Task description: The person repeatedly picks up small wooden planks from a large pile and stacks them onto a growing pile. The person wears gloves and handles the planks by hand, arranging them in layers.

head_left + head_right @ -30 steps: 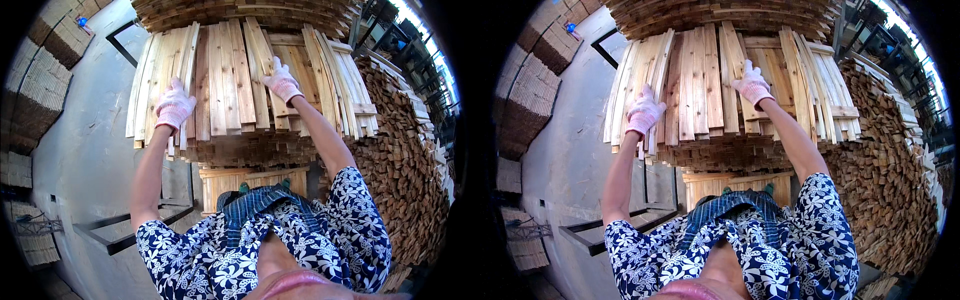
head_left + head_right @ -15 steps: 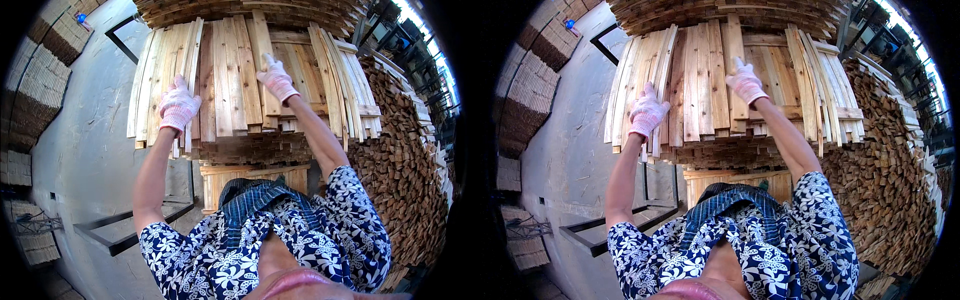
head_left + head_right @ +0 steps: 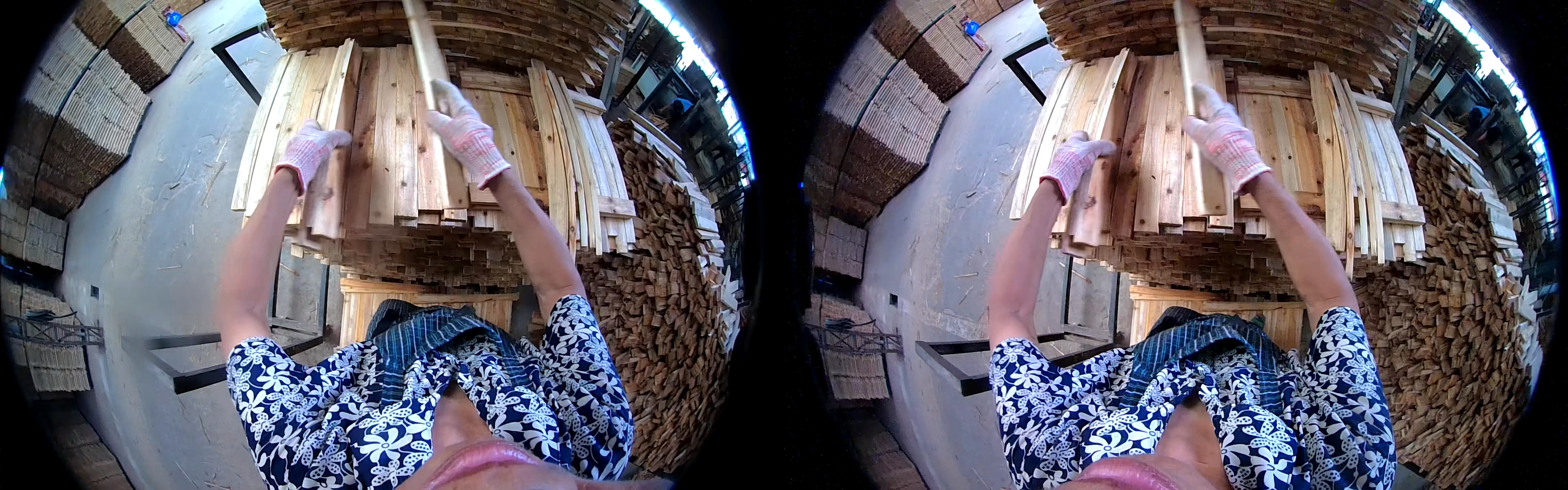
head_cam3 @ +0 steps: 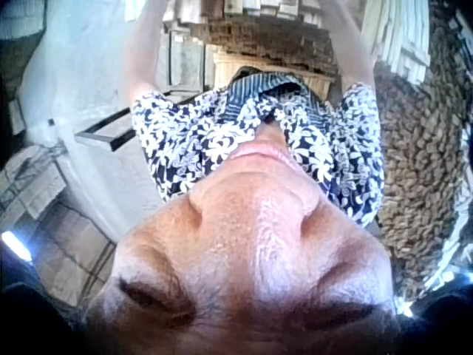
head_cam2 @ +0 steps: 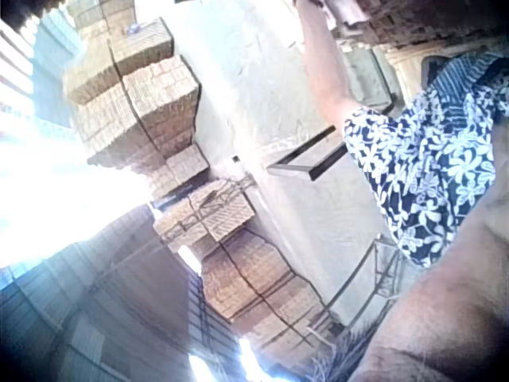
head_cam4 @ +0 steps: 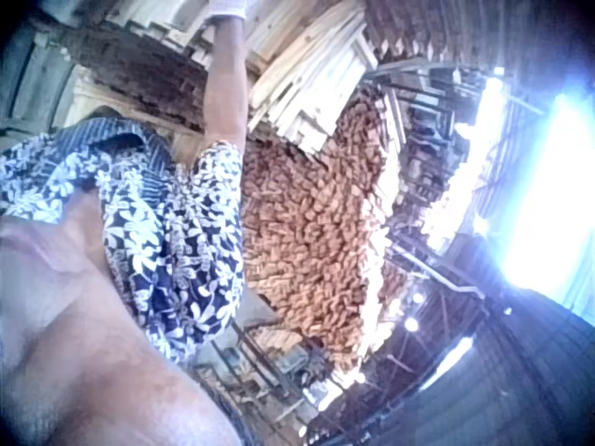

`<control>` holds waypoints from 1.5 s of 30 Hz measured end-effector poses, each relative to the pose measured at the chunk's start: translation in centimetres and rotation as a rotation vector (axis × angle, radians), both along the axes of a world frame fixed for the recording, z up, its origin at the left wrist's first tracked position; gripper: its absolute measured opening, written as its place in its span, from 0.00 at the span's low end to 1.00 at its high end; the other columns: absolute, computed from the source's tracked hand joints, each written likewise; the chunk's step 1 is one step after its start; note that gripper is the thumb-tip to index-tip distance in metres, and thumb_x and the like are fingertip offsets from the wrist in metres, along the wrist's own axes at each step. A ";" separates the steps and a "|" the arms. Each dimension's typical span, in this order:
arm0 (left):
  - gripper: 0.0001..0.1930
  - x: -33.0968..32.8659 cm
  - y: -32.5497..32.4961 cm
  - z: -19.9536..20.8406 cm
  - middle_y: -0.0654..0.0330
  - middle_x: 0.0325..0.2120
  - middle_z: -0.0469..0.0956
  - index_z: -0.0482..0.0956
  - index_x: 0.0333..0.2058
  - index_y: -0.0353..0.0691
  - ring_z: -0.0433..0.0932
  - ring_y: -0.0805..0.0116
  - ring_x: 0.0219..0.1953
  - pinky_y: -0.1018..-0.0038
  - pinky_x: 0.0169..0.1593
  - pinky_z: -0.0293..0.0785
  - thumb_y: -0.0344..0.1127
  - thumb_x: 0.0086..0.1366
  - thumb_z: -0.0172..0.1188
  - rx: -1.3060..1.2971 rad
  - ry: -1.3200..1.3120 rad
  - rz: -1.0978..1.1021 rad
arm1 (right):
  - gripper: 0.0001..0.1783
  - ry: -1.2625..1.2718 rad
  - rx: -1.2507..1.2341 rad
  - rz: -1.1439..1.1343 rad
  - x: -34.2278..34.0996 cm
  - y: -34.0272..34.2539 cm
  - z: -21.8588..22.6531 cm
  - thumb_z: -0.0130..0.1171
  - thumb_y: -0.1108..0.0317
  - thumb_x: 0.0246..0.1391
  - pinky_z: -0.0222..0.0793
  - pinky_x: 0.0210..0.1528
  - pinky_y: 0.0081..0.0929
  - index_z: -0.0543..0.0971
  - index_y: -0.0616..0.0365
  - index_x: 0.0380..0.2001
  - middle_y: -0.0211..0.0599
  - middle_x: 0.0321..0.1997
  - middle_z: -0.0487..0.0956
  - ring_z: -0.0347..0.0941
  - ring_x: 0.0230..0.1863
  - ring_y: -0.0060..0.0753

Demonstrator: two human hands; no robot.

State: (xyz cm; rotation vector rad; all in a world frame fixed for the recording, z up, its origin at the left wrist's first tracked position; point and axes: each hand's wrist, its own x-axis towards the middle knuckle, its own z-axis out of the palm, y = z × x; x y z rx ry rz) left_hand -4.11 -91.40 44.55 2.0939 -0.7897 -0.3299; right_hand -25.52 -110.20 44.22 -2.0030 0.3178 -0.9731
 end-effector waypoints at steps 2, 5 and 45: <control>0.30 -5.9 0.5 1.1 0.51 0.47 0.77 0.77 0.48 0.38 0.77 0.57 0.44 0.61 0.48 0.80 0.54 0.55 0.72 -0.245 0.370 -0.077 | 0.40 -0.086 0.239 0.236 0.3 2.4 -0.5 0.60 0.65 0.57 0.66 0.71 0.39 0.60 0.63 0.71 0.61 0.69 0.68 0.68 0.69 0.52; 0.44 -6.4 -1.8 -2.0 0.48 0.58 0.72 0.69 0.65 0.41 0.71 0.56 0.57 0.59 0.55 0.77 0.61 0.56 0.70 -0.434 0.452 -0.262 | 0.38 -0.024 0.128 0.213 3.1 2.6 -4.6 0.58 0.59 0.61 0.67 0.68 0.38 0.62 0.65 0.69 0.59 0.68 0.69 0.68 0.69 0.50; 0.40 -12.0 -13.3 -1.8 0.37 0.53 0.74 0.64 0.68 0.49 0.75 0.39 0.57 0.55 0.61 0.71 0.48 0.57 0.64 -0.148 -0.268 -0.138 | 0.19 0.068 0.950 0.352 3.5 -4.5 -11.4 0.42 0.57 0.74 0.64 0.65 0.34 0.76 0.46 0.59 0.32 0.58 0.78 0.71 0.60 0.36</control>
